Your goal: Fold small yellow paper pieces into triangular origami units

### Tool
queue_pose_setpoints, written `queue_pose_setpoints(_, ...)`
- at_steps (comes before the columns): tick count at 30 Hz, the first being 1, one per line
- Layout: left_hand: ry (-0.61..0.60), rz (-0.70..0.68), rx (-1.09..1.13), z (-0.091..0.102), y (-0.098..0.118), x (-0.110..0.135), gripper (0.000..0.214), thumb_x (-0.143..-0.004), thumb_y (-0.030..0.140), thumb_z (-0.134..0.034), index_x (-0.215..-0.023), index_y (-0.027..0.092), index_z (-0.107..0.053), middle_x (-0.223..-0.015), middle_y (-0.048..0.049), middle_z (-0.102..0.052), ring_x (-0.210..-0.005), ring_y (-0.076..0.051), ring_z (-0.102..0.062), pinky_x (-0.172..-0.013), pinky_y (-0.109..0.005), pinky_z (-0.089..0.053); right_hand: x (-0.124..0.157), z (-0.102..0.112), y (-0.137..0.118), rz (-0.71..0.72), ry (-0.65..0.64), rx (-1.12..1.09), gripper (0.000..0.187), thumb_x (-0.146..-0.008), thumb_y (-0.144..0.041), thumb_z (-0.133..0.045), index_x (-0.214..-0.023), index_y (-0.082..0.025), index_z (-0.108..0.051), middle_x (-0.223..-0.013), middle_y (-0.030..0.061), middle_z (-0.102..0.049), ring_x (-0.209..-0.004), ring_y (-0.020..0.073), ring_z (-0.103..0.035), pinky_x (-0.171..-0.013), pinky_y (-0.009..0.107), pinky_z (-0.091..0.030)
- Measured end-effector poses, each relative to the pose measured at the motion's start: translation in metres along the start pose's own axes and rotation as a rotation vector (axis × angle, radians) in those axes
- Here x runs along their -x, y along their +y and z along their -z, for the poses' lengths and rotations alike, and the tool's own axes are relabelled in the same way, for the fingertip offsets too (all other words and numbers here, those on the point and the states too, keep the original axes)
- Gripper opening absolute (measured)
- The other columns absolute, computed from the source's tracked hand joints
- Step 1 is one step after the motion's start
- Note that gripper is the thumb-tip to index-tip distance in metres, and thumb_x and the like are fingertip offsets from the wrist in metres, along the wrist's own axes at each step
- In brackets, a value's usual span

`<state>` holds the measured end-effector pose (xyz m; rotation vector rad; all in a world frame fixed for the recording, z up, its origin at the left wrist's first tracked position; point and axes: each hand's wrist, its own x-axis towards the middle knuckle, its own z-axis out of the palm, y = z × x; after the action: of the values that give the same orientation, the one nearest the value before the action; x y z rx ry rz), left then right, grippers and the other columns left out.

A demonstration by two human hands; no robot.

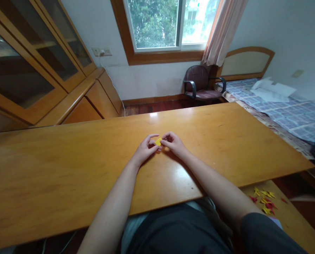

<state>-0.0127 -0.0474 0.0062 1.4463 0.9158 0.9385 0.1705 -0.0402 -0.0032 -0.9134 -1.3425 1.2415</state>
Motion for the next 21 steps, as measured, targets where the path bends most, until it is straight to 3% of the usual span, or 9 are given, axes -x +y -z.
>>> queue_pose_setpoints(10, -0.02, -0.003, 0.022, -0.0003, 0.0031, 0.0004, 0.056, -0.08, 0.034, -0.069, -0.13, 0.019, -0.048, -0.085, -0.0026, -0.071, -0.079, -0.018, -0.07, -0.079, -0.031, -0.054, 0.0007, -0.0013, -0.0017, 0.012, -0.028, -0.012, 0.024, -0.074, -0.035, -0.074, -0.085, -0.019, -0.059, -0.076, -0.0023, -0.06, -0.069, 0.0129, -0.056, -0.068, 0.027, -0.044)
queue_pose_setpoints(21, 0.022, -0.005, -0.072, -0.0022, 0.0053, 0.0003, 0.06, -0.076, 0.032, -0.073, -0.131, 0.022, -0.05, -0.076, 0.0017, -0.067, -0.075, -0.016, -0.068, -0.074, -0.027, -0.051, 0.0017, -0.0037, -0.0078, -0.02, -0.005, 0.013, 0.027, -0.072, -0.038, -0.074, -0.084, -0.02, -0.058, -0.074, -0.0025, -0.059, -0.069, 0.0132, -0.056, -0.067, 0.027, -0.046)
